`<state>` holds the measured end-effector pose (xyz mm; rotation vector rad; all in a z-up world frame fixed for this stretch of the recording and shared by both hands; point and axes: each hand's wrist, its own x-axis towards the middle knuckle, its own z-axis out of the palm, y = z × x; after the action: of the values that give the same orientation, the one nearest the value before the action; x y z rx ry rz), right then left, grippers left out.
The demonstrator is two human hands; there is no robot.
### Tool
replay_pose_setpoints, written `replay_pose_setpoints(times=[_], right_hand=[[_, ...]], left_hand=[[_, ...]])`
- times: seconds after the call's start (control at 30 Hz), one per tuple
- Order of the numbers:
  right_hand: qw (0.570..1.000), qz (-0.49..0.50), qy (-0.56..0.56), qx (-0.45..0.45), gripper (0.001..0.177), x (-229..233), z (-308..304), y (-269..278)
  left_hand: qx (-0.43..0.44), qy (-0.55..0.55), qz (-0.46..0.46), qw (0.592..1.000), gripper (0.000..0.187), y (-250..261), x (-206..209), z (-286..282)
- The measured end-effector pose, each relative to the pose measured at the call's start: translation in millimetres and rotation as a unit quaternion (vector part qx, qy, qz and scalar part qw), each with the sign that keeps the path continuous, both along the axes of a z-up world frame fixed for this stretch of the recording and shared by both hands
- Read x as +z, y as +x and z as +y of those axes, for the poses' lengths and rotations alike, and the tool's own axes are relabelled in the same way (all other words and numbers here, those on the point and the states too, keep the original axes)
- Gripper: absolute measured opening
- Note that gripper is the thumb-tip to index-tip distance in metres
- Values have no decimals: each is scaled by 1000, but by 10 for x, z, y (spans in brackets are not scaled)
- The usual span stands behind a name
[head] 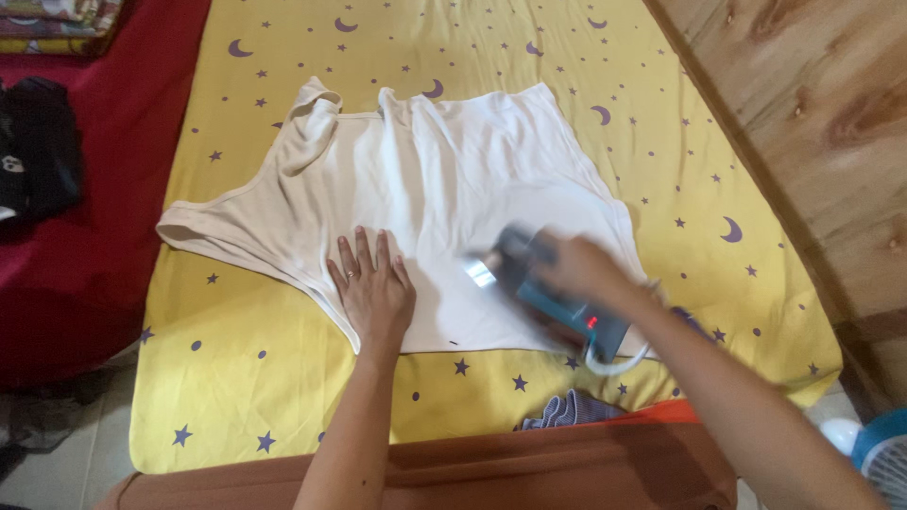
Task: The person irons and folds clothing on a bed, including a black shirt with a skull pattern and a white tank top, using an iron.
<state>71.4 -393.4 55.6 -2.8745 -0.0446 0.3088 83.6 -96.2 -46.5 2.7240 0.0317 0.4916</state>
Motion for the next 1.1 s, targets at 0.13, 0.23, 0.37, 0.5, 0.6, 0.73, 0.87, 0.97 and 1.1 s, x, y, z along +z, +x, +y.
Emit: replay_pose_setpoints(times=[0.13, 0.23, 0.37, 0.5, 0.6, 0.73, 0.87, 0.97, 1.1], right_hand=[[995, 43, -88, 2, 61, 84, 197, -396], [987, 3, -114, -113, 48, 95, -402, -288], [958, -98, -168, -211, 44, 86, -1357, -75], [959, -88, -142, -229, 45, 84, -1613, -14], [987, -96, -96, -92, 53, 119, -1288, -91], [988, -16, -50, 144, 35, 124, -528, -207], [990, -67, -33, 123, 30, 115, 190, 160], [995, -91, -45, 17, 34, 184, 562, 703], [996, -85, -11, 35, 30, 246, 924, 961]], left_hand=[[-7, 0, 4, 1000, 54, -13, -4, 30], [-10, 9, 1, 1000, 55, -54, -16, 60], [-11, 27, -2, 1000, 57, -106, -11, 97], [-16, 36, 0, 999, 58, -190, 8, 110], [-29, 25, 23, 999, 57, -179, 55, 230], [50, -17, 4, 999, 54, 115, 43, 667], [192, -170, -12, 966, 57, 510, 116, 1287], [192, -68, 100, 974, 78, 709, 239, 1772], [50, 129, 20, 990, 39, 731, 302, 2219]])
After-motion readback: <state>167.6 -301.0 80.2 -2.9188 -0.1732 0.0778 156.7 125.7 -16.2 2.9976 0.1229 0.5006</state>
